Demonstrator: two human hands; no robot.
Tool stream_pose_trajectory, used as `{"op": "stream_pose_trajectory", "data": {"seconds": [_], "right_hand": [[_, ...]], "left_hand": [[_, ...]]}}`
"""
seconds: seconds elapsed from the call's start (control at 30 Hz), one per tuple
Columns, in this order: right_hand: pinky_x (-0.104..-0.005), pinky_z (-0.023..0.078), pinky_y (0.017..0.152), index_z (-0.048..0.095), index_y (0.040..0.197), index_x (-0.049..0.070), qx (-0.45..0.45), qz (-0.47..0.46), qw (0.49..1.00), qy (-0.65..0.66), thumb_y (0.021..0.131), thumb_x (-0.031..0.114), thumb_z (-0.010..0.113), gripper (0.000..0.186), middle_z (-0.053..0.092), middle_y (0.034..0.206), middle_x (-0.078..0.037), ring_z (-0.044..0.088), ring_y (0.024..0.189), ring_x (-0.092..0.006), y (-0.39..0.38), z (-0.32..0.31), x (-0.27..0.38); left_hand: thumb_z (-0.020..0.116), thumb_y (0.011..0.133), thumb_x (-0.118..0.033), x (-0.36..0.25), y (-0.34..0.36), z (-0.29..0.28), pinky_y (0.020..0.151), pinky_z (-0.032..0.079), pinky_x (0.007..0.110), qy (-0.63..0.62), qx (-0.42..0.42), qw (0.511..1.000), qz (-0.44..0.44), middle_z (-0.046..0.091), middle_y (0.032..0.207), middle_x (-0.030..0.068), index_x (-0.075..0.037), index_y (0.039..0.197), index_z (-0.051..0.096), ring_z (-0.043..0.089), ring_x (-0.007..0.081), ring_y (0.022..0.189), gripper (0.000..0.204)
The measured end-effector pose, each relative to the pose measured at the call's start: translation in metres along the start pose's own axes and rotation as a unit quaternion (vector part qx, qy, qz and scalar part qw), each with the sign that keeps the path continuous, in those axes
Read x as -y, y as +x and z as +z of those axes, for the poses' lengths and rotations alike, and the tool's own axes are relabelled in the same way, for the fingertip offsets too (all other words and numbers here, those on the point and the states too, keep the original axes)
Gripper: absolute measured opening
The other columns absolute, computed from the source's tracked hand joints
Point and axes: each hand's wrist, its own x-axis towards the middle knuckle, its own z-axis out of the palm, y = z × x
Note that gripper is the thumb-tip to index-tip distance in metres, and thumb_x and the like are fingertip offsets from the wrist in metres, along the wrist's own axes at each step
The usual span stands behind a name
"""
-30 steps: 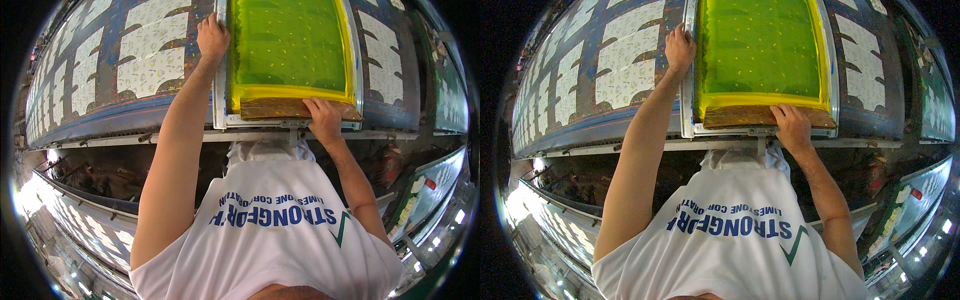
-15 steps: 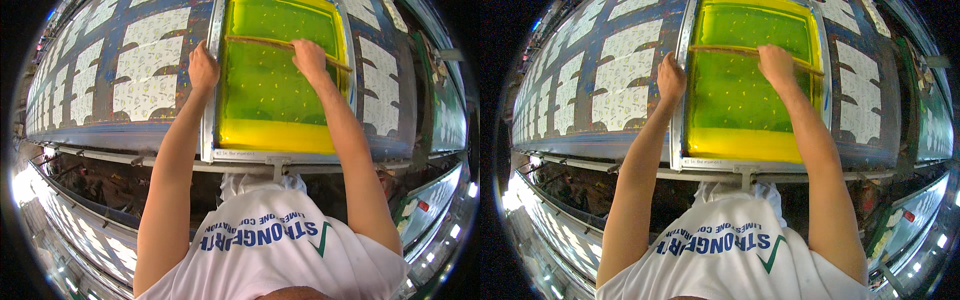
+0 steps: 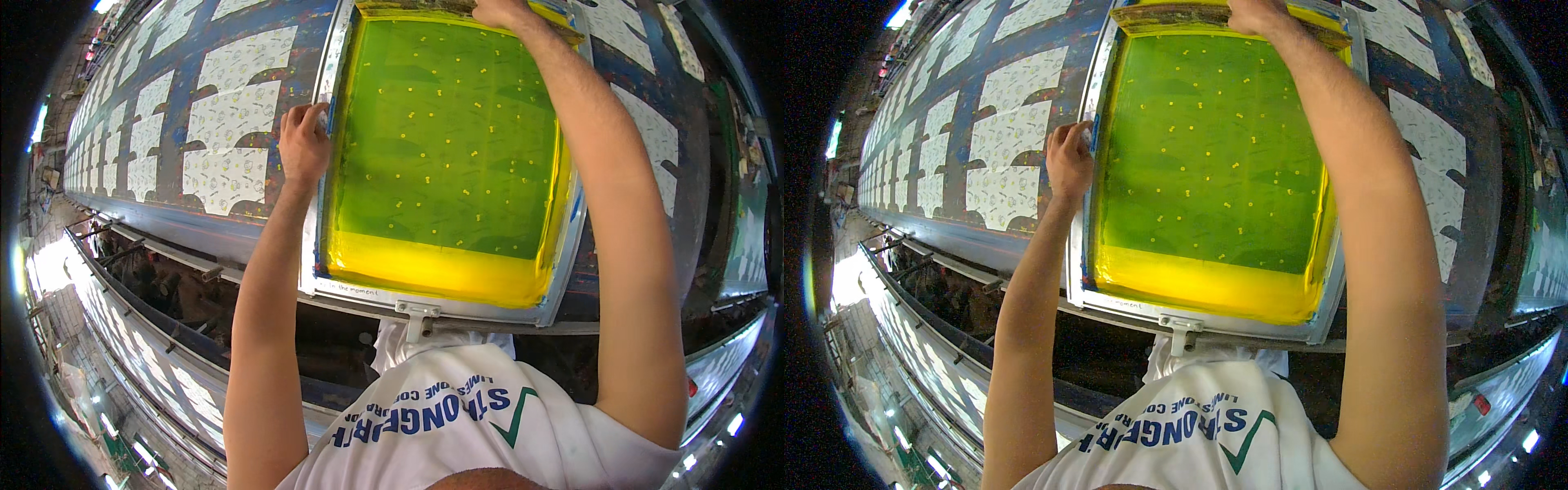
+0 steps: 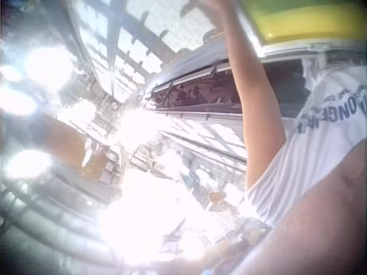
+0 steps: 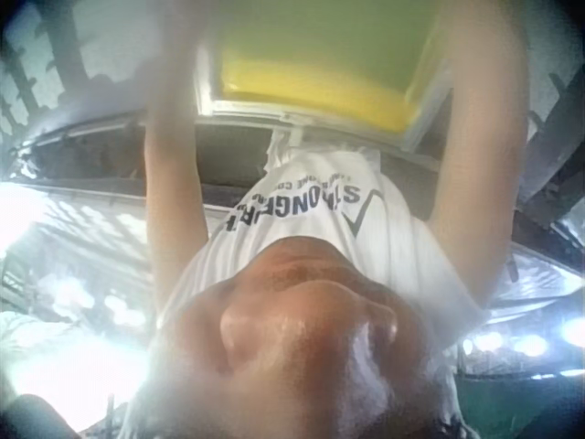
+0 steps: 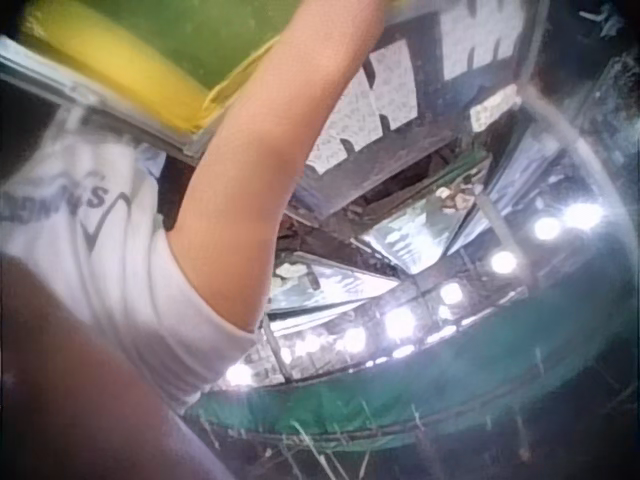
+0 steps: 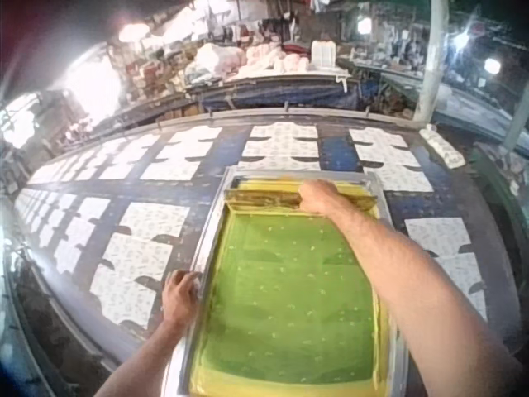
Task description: The person uses a squeegee to pull green ink across a screen printing frame, repeatedly coating the mesh to transfer ink onto the substrate below. The person maintains steady pressure and consistent strokes throughout the process.
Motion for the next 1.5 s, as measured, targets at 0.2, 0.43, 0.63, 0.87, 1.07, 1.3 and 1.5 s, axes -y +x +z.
{"op": "stream_pose_trajectory", "data": {"seconds": [0.2,0.43,0.63,0.87,1.07,1.3,1.5], "right_hand": [[-0.0514,0.060,0.085,0.080,0.103,0.001,0.000,0.004,1.000,0.018,0.080,0.017,0.071,0.029,0.076,0.105,-0.027,0.075,0.102,-0.0421,0.028,-0.005,-0.020],[-0.0523,0.061,0.084,0.080,0.102,0.001,-0.031,-0.020,0.999,-0.019,0.079,0.020,0.074,0.031,0.077,0.102,-0.026,0.076,0.100,-0.0417,0.016,0.010,-0.008],[-0.0536,0.061,0.080,0.079,0.098,-0.003,-0.012,-0.020,0.999,0.027,0.080,0.016,0.075,0.027,0.075,0.093,-0.028,0.076,0.091,-0.0442,-0.084,0.020,0.032],[-0.0523,0.063,0.089,0.078,0.115,0.009,0.083,-0.001,0.996,0.012,0.088,0.004,0.072,0.028,0.078,0.098,-0.018,0.077,0.095,-0.0380,-0.260,0.008,0.113],[-0.0470,0.060,0.090,0.076,0.120,0.009,0.132,0.061,0.988,0.051,0.081,-0.002,0.073,0.041,0.074,0.112,-0.013,0.072,0.107,-0.0332,-0.393,0.002,0.185],[-0.0468,0.058,0.091,0.077,0.120,0.010,0.068,0.078,0.992,0.068,0.079,-0.002,0.070,0.043,0.075,0.113,-0.009,0.070,0.109,-0.0326,-0.445,0.010,0.216],[-0.0511,0.061,0.079,0.076,0.103,0.006,0.009,0.029,0.995,0.094,0.078,0.002,0.070,0.025,0.075,0.096,-0.016,0.074,0.094,-0.0360,-0.441,0.006,0.200]], "left_hand": [[0.061,0.089,0.003,0.000,0.002,0.000,0.096,0.055,0.046,0.028,0.005,1.000,-0.002,0.068,0.115,0.0093,-0.016,0.121,0.074,0.063,0.0342,0.112,0.040],[0.060,0.091,0.001,0.003,0.001,0.001,0.096,0.054,0.046,0.018,0.013,1.000,0.002,0.068,0.114,0.0092,-0.016,0.121,0.074,0.063,0.0335,0.111,0.037],[0.060,0.092,-0.002,0.004,0.001,0.001,0.096,0.054,0.046,0.018,0.007,1.000,0.008,0.068,0.114,0.0096,-0.018,0.120,0.075,0.063,0.0334,0.111,0.035],[0.062,0.092,-0.004,0.012,0.003,0.008,0.095,0.055,0.047,0.011,-0.017,0.999,0.026,0.068,0.115,0.0101,-0.019,0.120,0.075,0.062,0.0343,0.113,0.034],[0.064,0.090,-0.007,0.021,-0.002,0.015,0.096,0.055,0.047,-0.021,-0.026,0.998,0.044,0.067,0.118,0.0119,-0.020,0.120,0.075,0.061,0.0368,0.115,0.035],[0.067,0.093,-0.018,0.018,-0.001,0.016,0.095,0.056,0.049,-0.024,-0.022,0.999,0.028,0.068,0.121,0.0146,-0.017,0.120,0.075,0.061,0.0378,0.116,0.028],[0.075,0.093,-0.035,0.016,-0.002,0.015,0.103,0.053,0.051,-0.040,-0.037,0.998,0.032,0.069,0.126,0.0171,-0.018,0.122,0.075,0.061,0.0401,0.119,0.034]]}}
